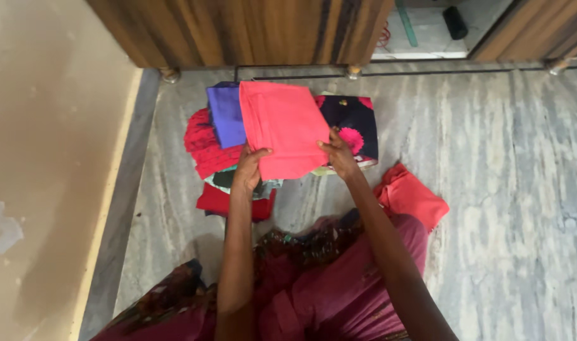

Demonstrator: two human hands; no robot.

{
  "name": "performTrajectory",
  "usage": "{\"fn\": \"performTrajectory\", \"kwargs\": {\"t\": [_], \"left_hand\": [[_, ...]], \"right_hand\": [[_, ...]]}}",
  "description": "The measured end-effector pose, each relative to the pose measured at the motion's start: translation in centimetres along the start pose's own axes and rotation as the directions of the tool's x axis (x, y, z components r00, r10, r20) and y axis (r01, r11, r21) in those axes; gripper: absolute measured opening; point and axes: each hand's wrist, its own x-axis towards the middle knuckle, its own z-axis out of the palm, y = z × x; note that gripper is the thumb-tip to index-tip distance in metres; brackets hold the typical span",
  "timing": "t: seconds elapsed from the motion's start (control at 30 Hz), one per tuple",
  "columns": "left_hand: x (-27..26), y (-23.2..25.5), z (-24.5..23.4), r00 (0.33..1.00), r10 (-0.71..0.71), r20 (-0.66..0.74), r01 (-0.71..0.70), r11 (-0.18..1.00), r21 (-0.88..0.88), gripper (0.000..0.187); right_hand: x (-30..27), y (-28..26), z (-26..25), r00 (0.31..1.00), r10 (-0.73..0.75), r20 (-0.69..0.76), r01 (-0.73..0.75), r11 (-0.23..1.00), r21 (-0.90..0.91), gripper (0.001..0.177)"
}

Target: The person sits on the floor and folds multiple pieces of clothing one by one, including shirts and patterned fabrics. Each item is smoothed and folded neatly, then stacked into a growing pile.

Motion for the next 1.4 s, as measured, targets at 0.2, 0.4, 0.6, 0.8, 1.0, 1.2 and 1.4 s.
{"fn": "performTrajectory", "kwargs": {"t": [0.2,0.4,0.6,0.8,1.0,1.2,1.4], "left_hand": [[6.6,-8.8,2.6,0.996,-0.065,0.068,0.061,0.996,0.064,0.051],[13.4,-14.1,8.4,0.983,-0.021,0.181,0.014,0.999,0.038,0.071],[15.6,-18.6,8.9,0.981,0.179,-0.080,-0.107,0.830,0.548,0.073],[13.4,-19.5,7.2,0.896,0.414,-0.163,-0.050,0.457,0.888,0.062],[13.5,-19.0,12.5,0.763,0.550,0.338,-0.340,-0.103,0.935,0.063],[15.5,-21.1,12.6,0.813,0.364,0.454,-0.354,-0.311,0.882,0.062],[15.2,-22.6,8.1,0.904,0.263,0.338,-0.261,-0.287,0.922,0.063]], "right_hand": [[-1.5,-3.2,-5.5,0.961,-0.244,-0.128,0.222,0.961,-0.166,0.048],[-1.7,-4.5,-12.2,0.900,-0.251,-0.357,0.163,0.952,-0.261,0.051],[0.3,-0.8,-18.5,0.826,-0.096,-0.555,-0.288,0.775,-0.563,0.056],[0.3,1.6,-20.2,0.718,-0.498,-0.485,-0.285,0.426,-0.859,0.059],[4.9,2.1,-18.7,0.792,-0.603,-0.098,-0.123,-0.001,-0.992,0.062],[8.7,5.1,-17.6,0.910,-0.412,0.055,-0.057,-0.254,-0.965,0.069],[7.5,7.4,-16.7,0.933,-0.358,0.049,-0.046,-0.251,-0.967,0.073]]}}
